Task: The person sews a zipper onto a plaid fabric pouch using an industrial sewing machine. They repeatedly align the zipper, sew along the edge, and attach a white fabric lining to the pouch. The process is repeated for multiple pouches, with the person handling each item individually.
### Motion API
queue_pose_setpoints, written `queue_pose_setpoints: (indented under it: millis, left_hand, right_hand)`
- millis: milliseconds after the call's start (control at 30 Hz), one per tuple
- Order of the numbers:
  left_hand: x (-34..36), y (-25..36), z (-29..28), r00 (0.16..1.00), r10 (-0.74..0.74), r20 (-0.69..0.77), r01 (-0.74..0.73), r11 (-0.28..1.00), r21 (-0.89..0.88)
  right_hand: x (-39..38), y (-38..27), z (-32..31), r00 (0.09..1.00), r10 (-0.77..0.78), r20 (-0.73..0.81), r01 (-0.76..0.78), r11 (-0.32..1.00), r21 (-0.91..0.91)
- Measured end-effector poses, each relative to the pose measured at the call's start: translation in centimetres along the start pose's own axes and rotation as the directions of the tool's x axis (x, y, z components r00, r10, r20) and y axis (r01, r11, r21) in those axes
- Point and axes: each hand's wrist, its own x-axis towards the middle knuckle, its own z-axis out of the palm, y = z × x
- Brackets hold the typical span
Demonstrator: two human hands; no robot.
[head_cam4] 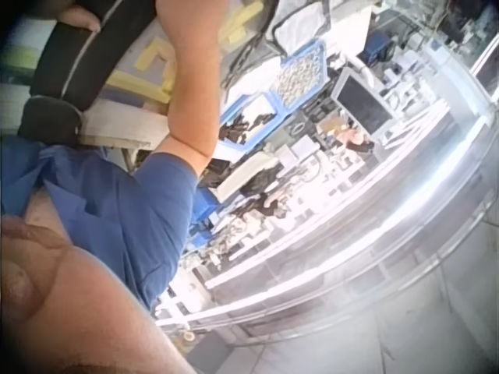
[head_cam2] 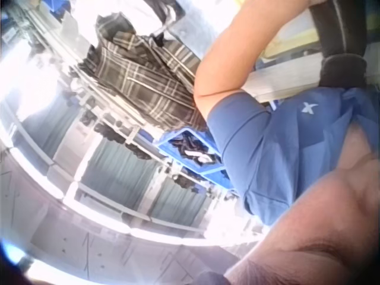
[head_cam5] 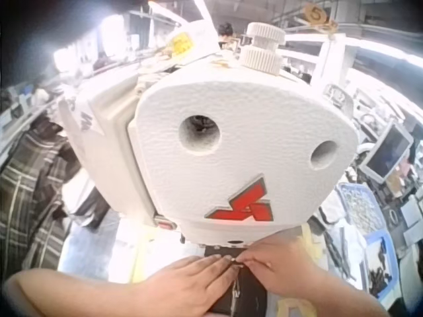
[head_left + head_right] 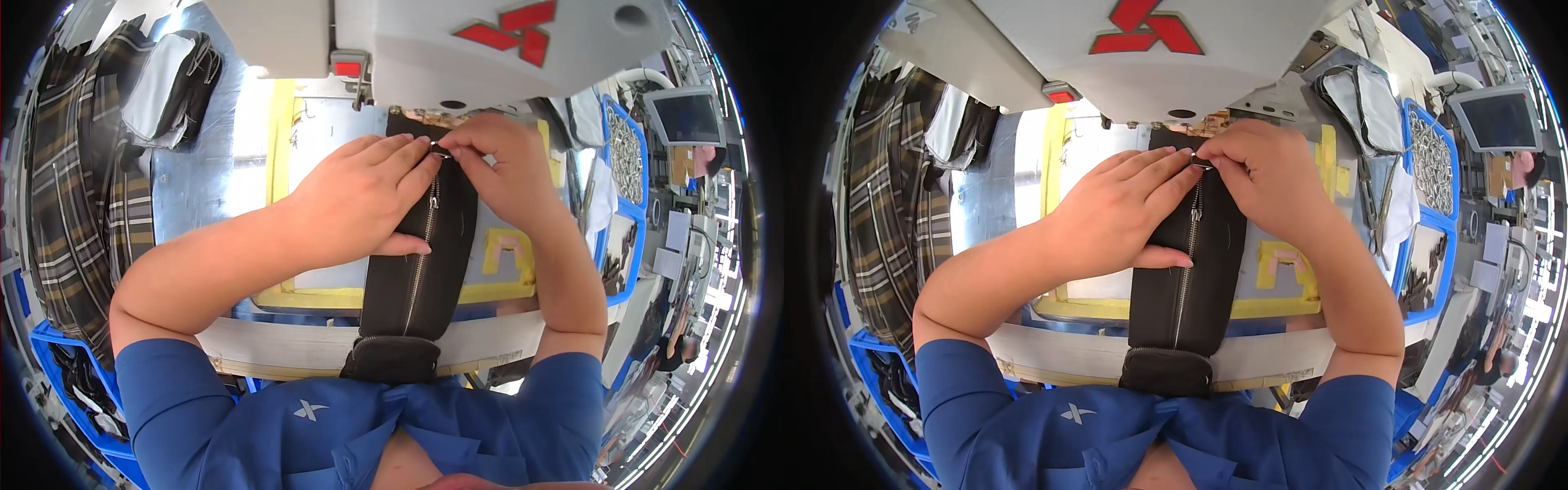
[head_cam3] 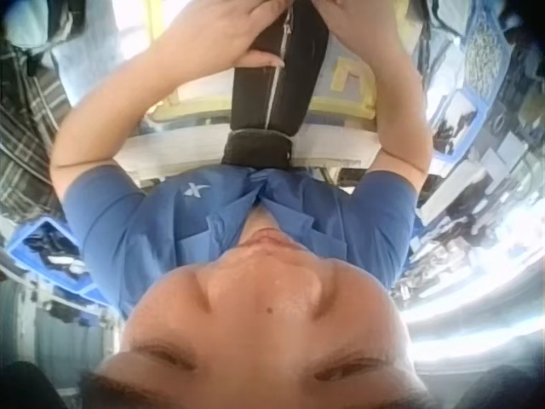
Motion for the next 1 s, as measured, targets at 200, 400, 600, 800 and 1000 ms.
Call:
queue_pose_setpoints:
  millis: [200, 400, 600, 800, 1000]
  left_hand:
    - [0.5, 0.6, -1.1, 0.989, -0.069, 0.131, 0.069, 0.998, 0.003]
    - [0.7, 0.4, -0.8, 0.994, -0.039, 0.106, 0.038, 0.999, 0.009]
    - [0.6, 0.3, -0.7, 0.997, -0.037, 0.075, 0.032, 0.997, 0.074]
    - [1.0, 0.2, -1.1, 0.992, -0.069, 0.106, 0.063, 0.996, 0.062]
    - [1.1, -0.2, -0.9, 0.992, -0.112, 0.065, 0.114, 0.993, -0.04]
  right_hand:
    - [-0.6, -0.6, 0.8, 0.994, -0.094, -0.057, 0.09, 0.993, -0.072]
    - [0.3, 0.0, 0.8, 0.994, -0.104, -0.038, 0.093, 0.972, -0.217]
    - [2.1, 0.9, 0.4, 0.986, -0.146, 0.085, 0.165, 0.946, -0.28]
    - [2.8, -0.1, 0.1, 0.993, -0.032, 0.116, 0.067, 0.949, -0.309]
    - [0.0, -0.4, 0.9, 0.994, -0.109, -0.034, 0.091, 0.938, -0.334]
